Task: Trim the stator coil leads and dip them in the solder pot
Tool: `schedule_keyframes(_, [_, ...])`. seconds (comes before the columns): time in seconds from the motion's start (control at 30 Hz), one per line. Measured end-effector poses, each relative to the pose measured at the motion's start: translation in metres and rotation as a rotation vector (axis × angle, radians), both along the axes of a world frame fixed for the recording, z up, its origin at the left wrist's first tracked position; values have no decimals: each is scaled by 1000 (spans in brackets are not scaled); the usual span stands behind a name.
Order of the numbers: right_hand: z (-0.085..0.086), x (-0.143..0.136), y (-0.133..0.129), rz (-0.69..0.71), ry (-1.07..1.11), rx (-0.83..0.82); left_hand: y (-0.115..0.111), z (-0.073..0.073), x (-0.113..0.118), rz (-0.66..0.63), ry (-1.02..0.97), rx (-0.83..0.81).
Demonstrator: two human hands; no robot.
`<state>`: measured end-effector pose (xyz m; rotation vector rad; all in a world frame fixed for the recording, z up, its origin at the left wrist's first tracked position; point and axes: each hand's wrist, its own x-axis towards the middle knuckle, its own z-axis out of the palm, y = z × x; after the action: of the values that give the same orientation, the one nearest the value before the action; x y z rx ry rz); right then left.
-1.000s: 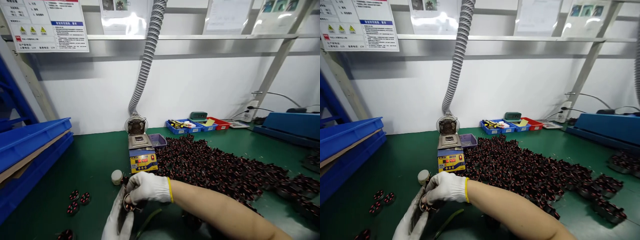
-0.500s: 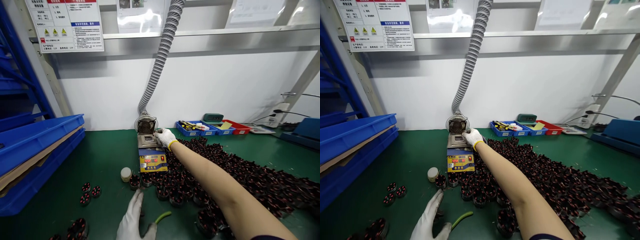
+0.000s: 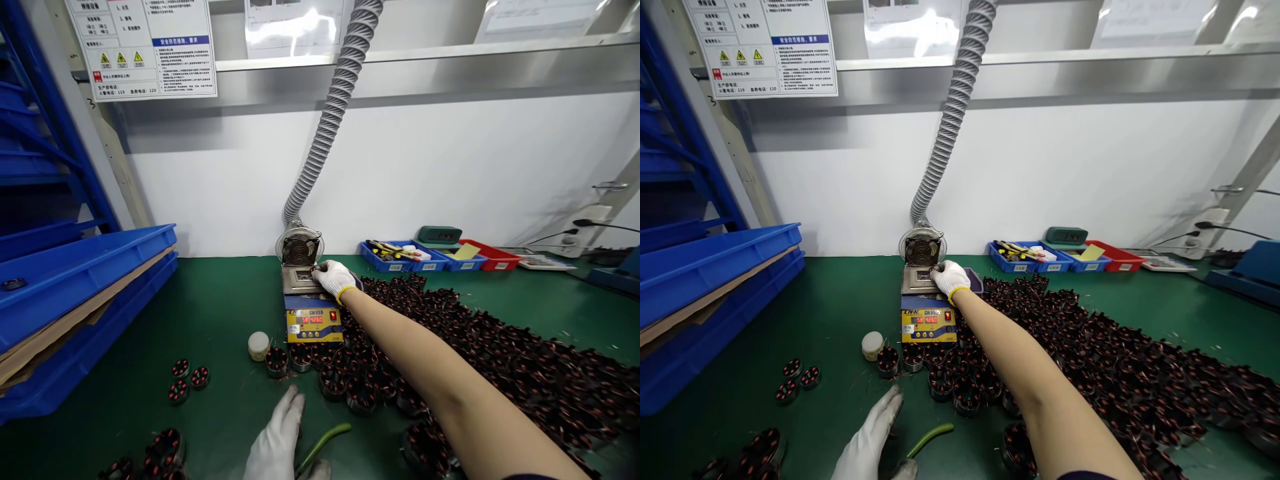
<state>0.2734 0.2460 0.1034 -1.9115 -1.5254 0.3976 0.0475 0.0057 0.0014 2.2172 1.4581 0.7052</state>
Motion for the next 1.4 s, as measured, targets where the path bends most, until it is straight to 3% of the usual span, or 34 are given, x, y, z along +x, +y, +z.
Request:
schedule_keyframes(0.43, [3,-2,-1,-10,63,-3,-4,15,0,-1,20,-5])
schedule_keyframes(0.7, [27,-2,-16,-12,273,64,-3,11,3,36,22,-47])
schedule_keyframes(0.83, [29,-10,-45,100,495,53,-3,5,0,27,-75,-28])
schedule_keyframes(0.93, [21,-22,-82,225,662,-13,-4,6,-3,70,-274,-43])
schedule_keyframes(1.03, [6,-36,-128,329,766,-154,-4,15,-5,137,-560,-239])
schedule_keyframes(1.17, [-20,-53,-180,400,807,-350,-4,36,-5,95,-942,-522])
schedule_keyframes(1.27, [-36,-60,-203,409,791,-408,-7,46,-3,80,-1148,-618])
schedule_keyframes(1.4, [-49,-62,-217,393,783,-359,-11,45,2,82,-1276,-670])
